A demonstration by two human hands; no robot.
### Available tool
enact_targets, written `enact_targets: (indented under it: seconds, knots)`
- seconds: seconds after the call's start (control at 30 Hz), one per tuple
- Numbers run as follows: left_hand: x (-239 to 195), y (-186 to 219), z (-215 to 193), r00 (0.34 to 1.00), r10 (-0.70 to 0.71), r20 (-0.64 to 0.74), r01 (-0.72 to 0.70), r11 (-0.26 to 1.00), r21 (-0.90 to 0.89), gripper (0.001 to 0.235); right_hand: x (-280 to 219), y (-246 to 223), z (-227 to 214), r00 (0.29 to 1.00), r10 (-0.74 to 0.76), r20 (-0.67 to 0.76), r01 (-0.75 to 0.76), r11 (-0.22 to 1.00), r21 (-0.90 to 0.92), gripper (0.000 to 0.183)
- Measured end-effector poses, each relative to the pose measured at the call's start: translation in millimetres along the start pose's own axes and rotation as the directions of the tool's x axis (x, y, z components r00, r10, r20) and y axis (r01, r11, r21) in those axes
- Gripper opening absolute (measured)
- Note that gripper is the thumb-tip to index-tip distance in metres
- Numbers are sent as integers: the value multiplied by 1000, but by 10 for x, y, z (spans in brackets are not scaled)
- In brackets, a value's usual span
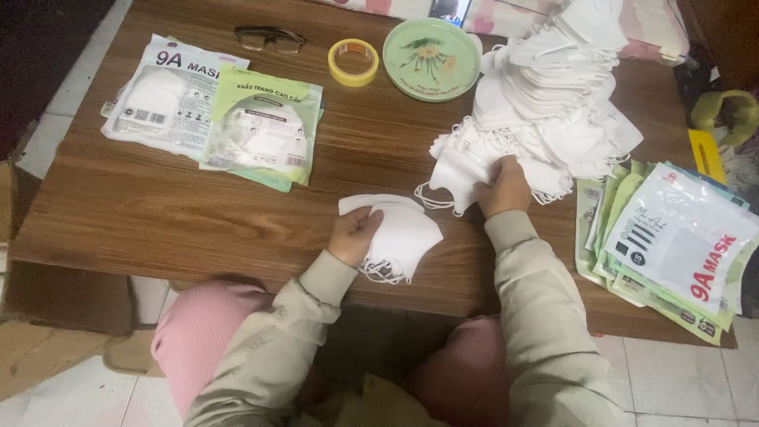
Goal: A person is seen picking up individual face masks from a large pile, opening them up, and then stacking them neatly on a wooden table in a factory setting.
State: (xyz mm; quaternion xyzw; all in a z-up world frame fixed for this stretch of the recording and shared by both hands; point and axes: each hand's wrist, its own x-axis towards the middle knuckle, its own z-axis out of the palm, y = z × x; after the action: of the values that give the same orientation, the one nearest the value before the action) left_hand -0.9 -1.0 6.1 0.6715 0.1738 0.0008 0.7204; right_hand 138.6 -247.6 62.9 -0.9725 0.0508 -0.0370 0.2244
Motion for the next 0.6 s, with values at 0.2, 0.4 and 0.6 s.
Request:
enact_targets:
  seconds: [0.2,0.4,0.6]
  knots:
    - [89,-142,-21,1000,15,-2,-15,1000,17,38,50,-55,-71,998,-34,-50,33,999,-18,44]
    - [23,-24,-10,1000,-21,-9,21,998,57,39,34,-2,-98,984,-127,-122,132,991,29,35]
    - [110,-163,-37,999,31,15,-32,998,58,33,31,31,-84,978,-145,-152,153,988,38,39]
